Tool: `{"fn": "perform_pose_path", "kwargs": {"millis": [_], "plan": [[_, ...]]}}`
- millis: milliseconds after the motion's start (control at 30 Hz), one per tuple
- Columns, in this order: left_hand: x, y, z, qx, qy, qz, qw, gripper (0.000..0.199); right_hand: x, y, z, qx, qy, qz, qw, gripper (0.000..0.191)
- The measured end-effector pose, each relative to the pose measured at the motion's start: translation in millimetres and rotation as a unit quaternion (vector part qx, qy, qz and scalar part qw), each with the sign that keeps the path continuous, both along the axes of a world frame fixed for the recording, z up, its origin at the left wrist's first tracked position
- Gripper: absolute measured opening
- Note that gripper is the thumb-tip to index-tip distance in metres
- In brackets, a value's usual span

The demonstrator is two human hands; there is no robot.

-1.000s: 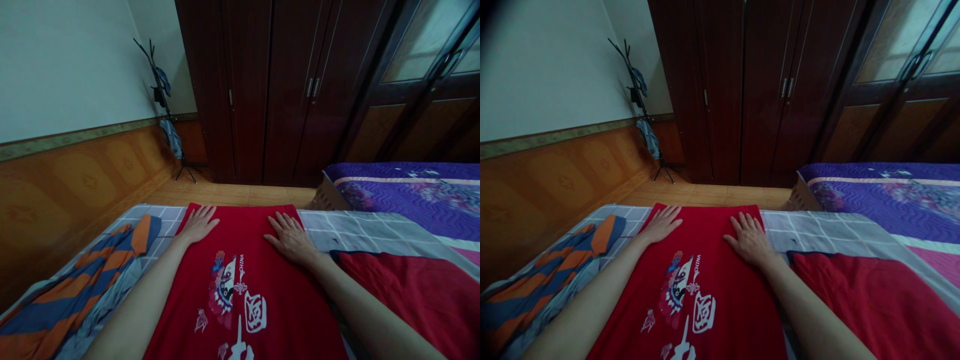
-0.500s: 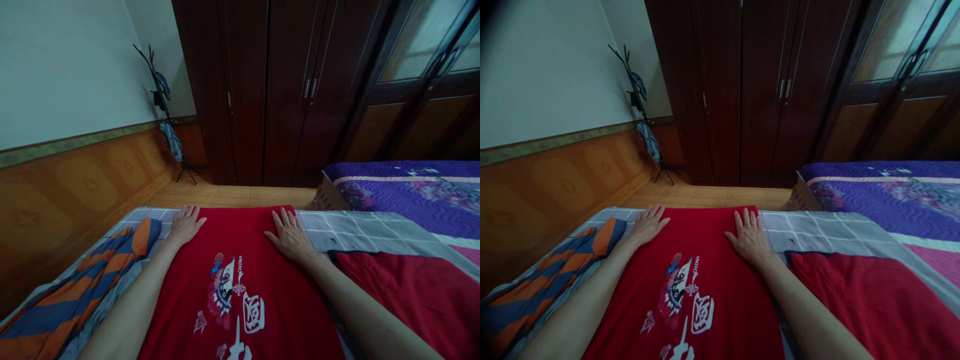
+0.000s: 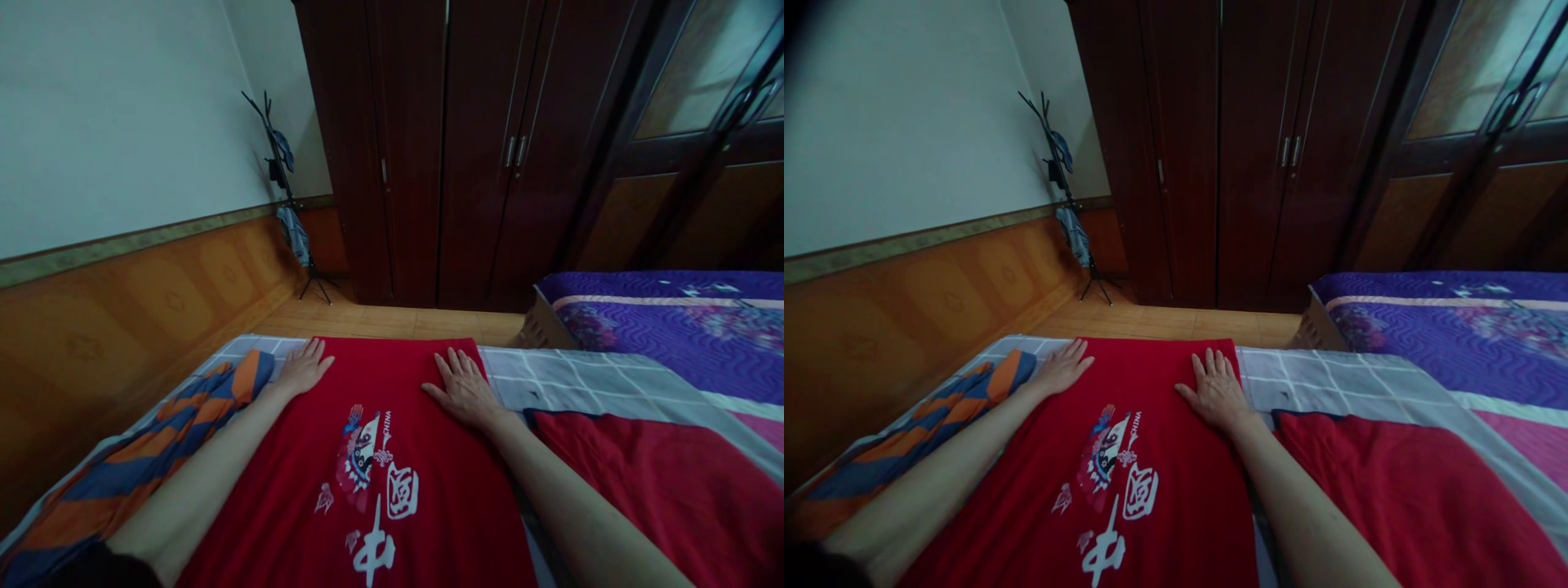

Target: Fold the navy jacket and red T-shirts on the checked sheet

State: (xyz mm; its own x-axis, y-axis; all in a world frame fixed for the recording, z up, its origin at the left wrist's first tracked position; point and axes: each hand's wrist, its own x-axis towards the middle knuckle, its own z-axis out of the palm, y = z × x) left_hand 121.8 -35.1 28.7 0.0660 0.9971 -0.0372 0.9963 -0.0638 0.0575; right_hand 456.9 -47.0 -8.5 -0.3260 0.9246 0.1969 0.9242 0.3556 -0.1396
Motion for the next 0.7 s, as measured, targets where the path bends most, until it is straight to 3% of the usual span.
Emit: {"fn": "perform_pose_path", "kwargs": {"millis": [67, 200, 267, 333, 367, 533, 700], "plan": [[-13.1, -26.0, 2.6, 0.003, 0.007, 0.008, 1.0, 0.063, -1.6, -1.4, 1.8, 0.003, 0.003, 0.003, 1.0, 0.079], [-25.4, -89.5, -14.2, -0.029, -0.014, -0.152, 0.988, 0.059, -4.4, -3.6, 2.9, 0.014, -0.002, 0.08, 0.997, 0.07], [-39.4, -113.1, -23.1, -0.01, 0.002, -0.084, 0.996, 0.058, -4.7, -2.8, 1.5, 0.011, -0.007, 0.094, 0.995, 0.068], [-53.7, -131.0, -26.9, 0.021, 0.028, 0.018, 0.999, 0.059, -4.2, -0.9, -0.5, 0.008, -0.012, 0.064, 0.998, 0.071], [-57.9, -139.1, -27.1, 0.031, 0.03, 0.033, 0.998, 0.06, -3.9, 0.1, -1.4, 0.008, -0.013, 0.045, 0.999, 0.072], [-40.8, -176.0, -25.7, -0.005, -0.036, -0.092, 0.995, 0.062, -1.8, 3.6, -4.0, 0.027, -0.03, -0.009, 0.999, 0.076], [-27.8, -184.1, -31.2, -0.001, -0.062, -0.087, 0.994, 0.063, -1.7, 3.9, -5.6, 0.05, -0.051, -0.038, 0.997, 0.073]]}}
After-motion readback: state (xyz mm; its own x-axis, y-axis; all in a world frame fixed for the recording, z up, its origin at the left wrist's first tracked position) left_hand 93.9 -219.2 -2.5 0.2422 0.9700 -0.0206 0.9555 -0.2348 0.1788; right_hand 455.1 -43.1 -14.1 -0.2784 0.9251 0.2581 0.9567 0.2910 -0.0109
